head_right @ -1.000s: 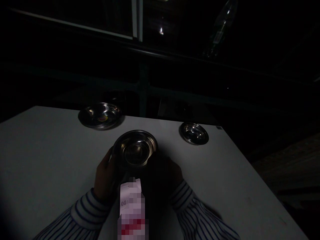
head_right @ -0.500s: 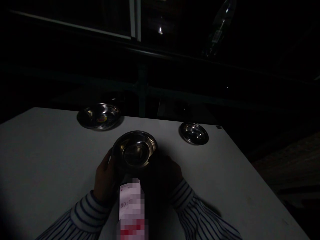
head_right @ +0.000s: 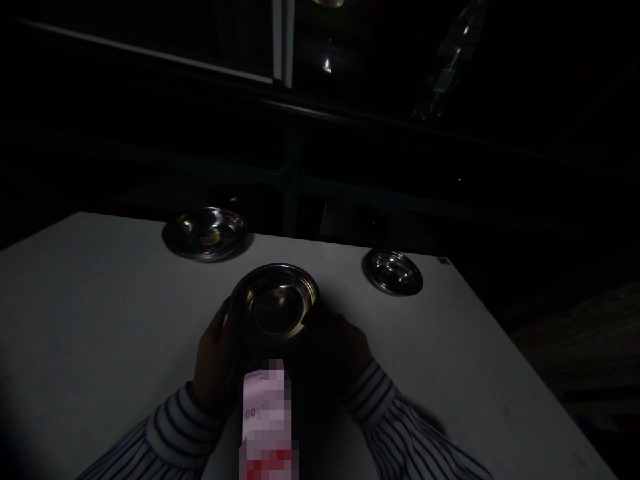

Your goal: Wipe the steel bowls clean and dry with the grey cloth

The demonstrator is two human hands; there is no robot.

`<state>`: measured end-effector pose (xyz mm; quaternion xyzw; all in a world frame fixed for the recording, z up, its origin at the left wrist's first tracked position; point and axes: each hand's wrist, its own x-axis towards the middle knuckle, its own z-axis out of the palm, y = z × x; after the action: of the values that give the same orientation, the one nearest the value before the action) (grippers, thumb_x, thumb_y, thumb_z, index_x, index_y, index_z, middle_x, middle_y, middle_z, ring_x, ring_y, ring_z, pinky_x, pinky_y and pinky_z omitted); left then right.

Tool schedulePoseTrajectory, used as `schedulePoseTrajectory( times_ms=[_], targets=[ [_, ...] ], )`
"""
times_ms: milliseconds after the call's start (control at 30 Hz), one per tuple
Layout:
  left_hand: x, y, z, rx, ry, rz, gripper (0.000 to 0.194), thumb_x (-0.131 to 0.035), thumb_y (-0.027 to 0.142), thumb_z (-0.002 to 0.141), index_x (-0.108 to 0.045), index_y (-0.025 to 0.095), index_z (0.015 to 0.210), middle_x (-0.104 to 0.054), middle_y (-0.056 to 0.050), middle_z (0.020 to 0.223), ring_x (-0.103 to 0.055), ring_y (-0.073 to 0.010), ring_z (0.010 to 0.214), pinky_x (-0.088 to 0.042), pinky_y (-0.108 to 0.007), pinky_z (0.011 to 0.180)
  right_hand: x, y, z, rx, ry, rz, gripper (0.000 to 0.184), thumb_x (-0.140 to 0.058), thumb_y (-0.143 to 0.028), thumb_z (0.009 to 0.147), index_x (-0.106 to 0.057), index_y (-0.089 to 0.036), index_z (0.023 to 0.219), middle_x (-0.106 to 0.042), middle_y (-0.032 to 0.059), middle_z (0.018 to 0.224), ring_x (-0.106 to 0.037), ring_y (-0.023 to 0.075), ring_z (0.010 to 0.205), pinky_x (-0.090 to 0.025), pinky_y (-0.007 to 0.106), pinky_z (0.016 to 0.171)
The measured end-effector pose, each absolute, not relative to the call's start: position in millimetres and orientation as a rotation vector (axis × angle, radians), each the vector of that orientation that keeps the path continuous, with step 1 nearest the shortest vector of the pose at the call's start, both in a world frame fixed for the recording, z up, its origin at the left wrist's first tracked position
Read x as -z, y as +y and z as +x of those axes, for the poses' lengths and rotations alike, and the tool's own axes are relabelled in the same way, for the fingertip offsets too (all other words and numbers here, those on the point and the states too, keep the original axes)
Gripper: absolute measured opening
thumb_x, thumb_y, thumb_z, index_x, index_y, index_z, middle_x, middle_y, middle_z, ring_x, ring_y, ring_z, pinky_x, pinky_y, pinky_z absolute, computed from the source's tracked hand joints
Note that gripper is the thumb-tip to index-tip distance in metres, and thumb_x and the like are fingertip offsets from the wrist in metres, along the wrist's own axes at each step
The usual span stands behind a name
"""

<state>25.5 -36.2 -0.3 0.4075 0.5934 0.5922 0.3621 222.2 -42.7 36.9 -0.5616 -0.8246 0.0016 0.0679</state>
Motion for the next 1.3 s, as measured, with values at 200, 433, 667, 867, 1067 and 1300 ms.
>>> schedulePoseTrajectory(
  times_ms=[200, 433, 667, 867, 1067, 1300],
  targets=[
    [-8, -34, 23, -1.437, 1.499, 1.069, 0.045, -0.037, 0.042, 0.085, -0.053, 0.017, 0.119, -0.063, -0.009, 0.114, -0.058, -0.0226, 0.102, -0.046, -0.035, 0.086, -32, -44, 222, 0.010, -2.509, -1.721, 0.043, -0.048, -0.036, 0.084, -0.050, -0.022, 0.124, -0.066, 0.0101, 0.102, -0.061, 0.0204, 0.082, -0.050, 0.028, 0.066],
    [-6, -38, 24, -1.454, 1.468, 1.018, 0.045, -0.043, 0.042, 0.083, -0.051, 0.018, 0.120, -0.063, -0.009, 0.114, -0.059, -0.0230, 0.101, -0.047, -0.033, 0.083, -48, -11, 211, -0.232, -2.475, -1.776, 0.042, -0.045, -0.030, 0.086, -0.043, -0.025, 0.128, -0.056, 0.0059, 0.120, -0.058, 0.0188, 0.090, -0.047, 0.027, 0.070],
    [-9, -37, 21, -1.441, 1.475, 1.062, 0.043, -0.045, 0.041, 0.082, -0.054, 0.019, 0.118, -0.063, -0.008, 0.114, -0.057, -0.0230, 0.104, -0.044, -0.035, 0.088, -42, -15, 216, -0.324, -2.520, -1.641, 0.050, -0.049, -0.022, 0.082, -0.037, -0.022, 0.131, -0.057, 0.0077, 0.118, -0.059, 0.0174, 0.090, -0.044, 0.027, 0.077],
    [-3, -35, 20, -1.501, 1.354, 0.949, 0.046, -0.054, 0.043, 0.076, -0.057, 0.018, 0.114, -0.065, -0.008, 0.110, -0.058, -0.0254, 0.103, -0.045, -0.038, 0.088, -55, 20, 213, -0.264, -2.481, -1.754, 0.028, -0.038, -0.018, 0.086, -0.052, -0.019, 0.111, -0.063, 0.0049, 0.093, -0.055, 0.0165, 0.079, -0.039, 0.024, 0.067],
    [0, -36, 22, -1.564, 1.286, 0.956, 0.040, -0.059, 0.035, 0.074, -0.059, 0.020, 0.111, -0.065, -0.006, 0.112, -0.057, -0.0241, 0.106, -0.043, -0.038, 0.092, -62, 7, 217, -0.288, -2.596, -1.660, 0.035, -0.039, -0.013, 0.084, -0.050, -0.017, 0.117, -0.061, 0.0056, 0.101, -0.054, 0.0145, 0.078, -0.037, 0.022, 0.070],
    [-3, -30, 15, -1.494, 1.381, 1.065, 0.041, -0.059, 0.035, 0.073, -0.059, 0.021, 0.111, -0.064, -0.006, 0.114, -0.056, -0.0252, 0.108, -0.042, -0.040, 0.094, -64, 52, 198, -0.115, -2.768, -1.655, 0.027, -0.042, -0.018, 0.086, -0.056, -0.019, 0.109, -0.062, 0.0067, 0.100, -0.051, 0.0174, 0.081, -0.036, 0.025, 0.070]
  ],
)
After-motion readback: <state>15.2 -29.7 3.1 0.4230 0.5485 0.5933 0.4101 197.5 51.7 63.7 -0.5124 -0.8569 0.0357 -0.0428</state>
